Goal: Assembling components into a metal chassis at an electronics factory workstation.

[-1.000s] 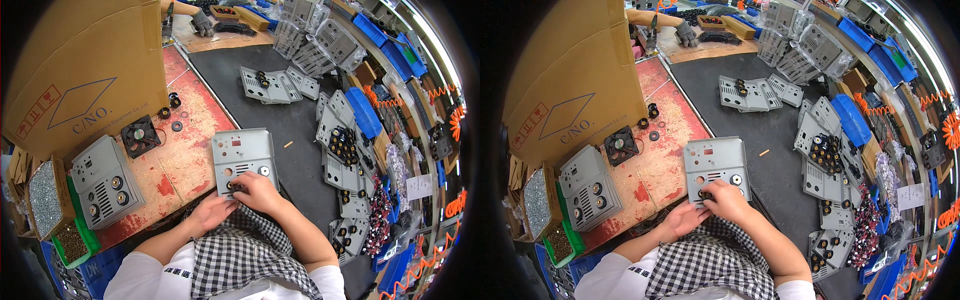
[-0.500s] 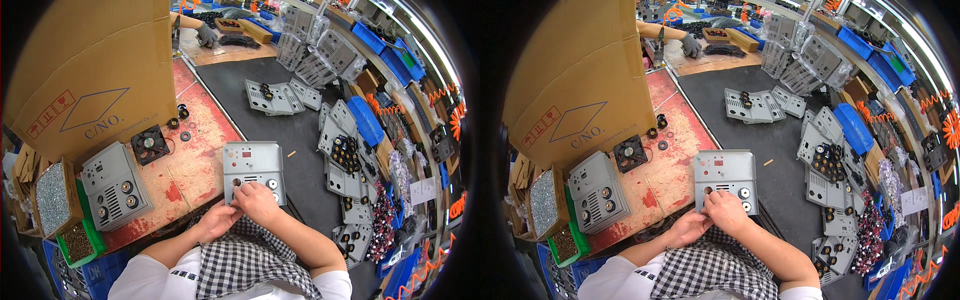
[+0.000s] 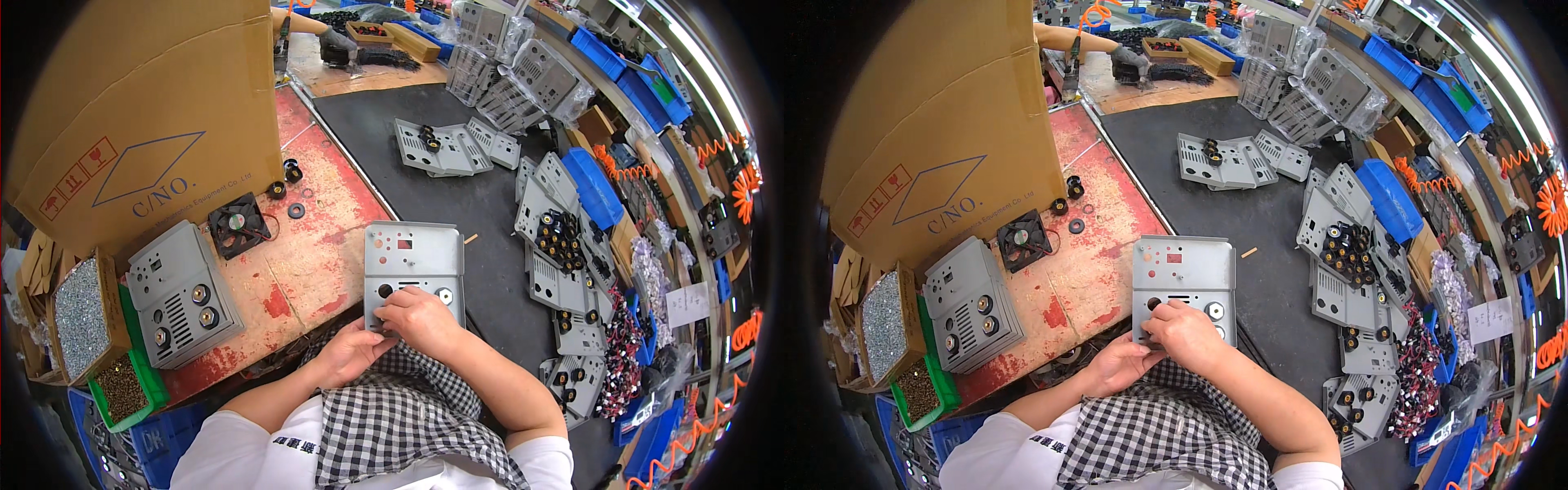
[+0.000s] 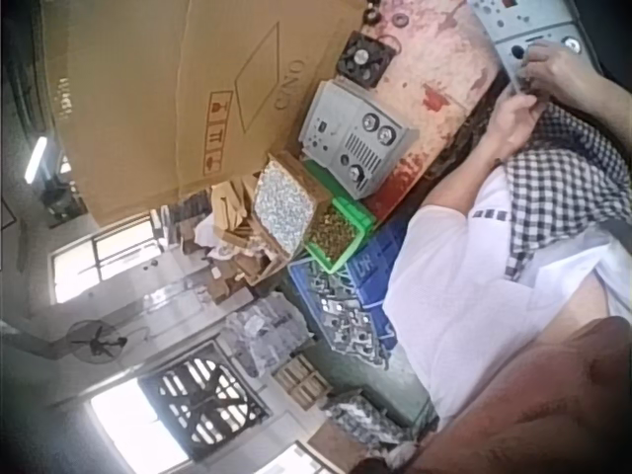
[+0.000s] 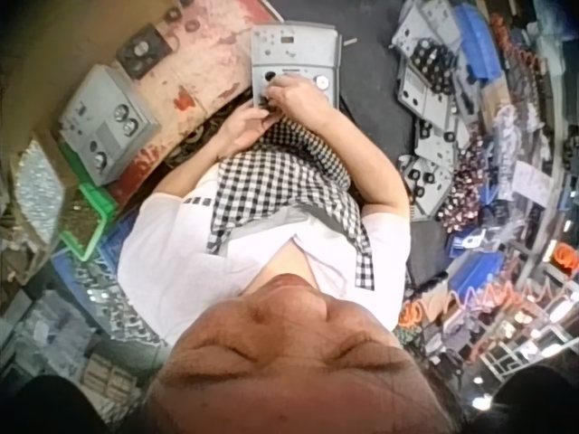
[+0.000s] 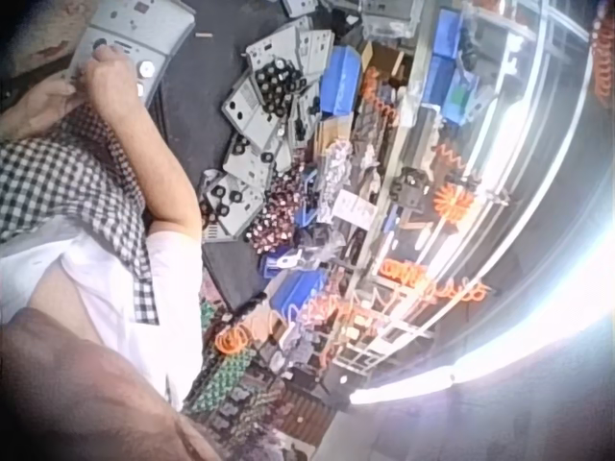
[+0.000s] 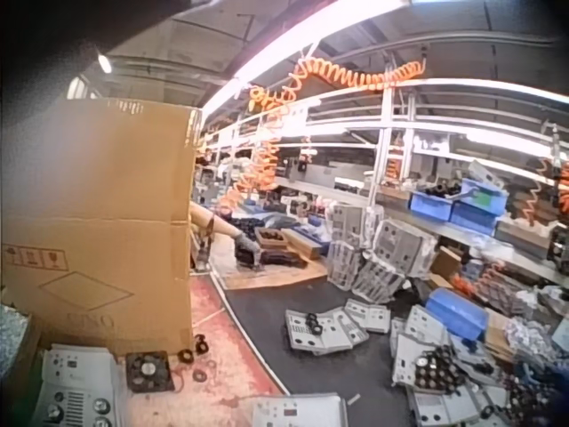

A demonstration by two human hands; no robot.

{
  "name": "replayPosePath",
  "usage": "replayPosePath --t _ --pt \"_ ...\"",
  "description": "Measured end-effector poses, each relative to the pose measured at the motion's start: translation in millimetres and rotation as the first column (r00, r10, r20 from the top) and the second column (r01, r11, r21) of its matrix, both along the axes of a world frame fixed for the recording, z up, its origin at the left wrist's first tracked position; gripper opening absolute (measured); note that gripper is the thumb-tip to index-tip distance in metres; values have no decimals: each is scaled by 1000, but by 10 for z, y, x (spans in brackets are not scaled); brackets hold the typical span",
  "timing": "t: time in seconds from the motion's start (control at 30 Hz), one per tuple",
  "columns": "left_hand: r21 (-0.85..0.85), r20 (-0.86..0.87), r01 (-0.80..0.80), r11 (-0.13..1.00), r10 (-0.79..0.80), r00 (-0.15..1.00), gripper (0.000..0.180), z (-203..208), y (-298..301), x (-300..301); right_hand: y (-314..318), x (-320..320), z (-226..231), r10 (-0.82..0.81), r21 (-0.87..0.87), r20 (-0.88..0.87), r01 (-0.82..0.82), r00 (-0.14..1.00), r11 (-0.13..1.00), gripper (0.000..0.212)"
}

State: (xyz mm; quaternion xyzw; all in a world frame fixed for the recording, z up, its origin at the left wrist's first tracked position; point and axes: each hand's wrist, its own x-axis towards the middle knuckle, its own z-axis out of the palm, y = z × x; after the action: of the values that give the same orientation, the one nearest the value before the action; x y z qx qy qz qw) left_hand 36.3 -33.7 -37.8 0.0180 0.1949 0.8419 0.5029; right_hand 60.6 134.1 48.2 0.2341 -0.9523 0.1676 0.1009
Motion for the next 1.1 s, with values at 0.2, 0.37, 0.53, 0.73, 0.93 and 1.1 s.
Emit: replayPosePath --t 0.2,0.37,0.53,0.73,0.93,1.1 --pt "11 12 34 999 -34 999 43 88 15 32 -55 21 10 -341 239 -45 342 939 909 20" --pt "7 -56 6 1000 -6 998 40 57 4 -12 -84 163 154 -374 -132 29 374 927 918 21" --pt "-71 -55 -33 997 29 998 40 83 -53 -35 -93 251 407 -311 -146 433 406 846 902 26" --pt "-17 -14 -123 992 122 992 45 204 -272 -153 -181 308 362 -335 -42 -50 334 941 942 18" --pt "10 -198 -314 949 310 930 58 511 -693 -195 -246 -18 410 -18 116 -442 77 897 990 11" --pt "77 -441 -424 903 412 797 68 331 -925 -70 -1005 -404 656 207 49 -429 -206 879 977 14"
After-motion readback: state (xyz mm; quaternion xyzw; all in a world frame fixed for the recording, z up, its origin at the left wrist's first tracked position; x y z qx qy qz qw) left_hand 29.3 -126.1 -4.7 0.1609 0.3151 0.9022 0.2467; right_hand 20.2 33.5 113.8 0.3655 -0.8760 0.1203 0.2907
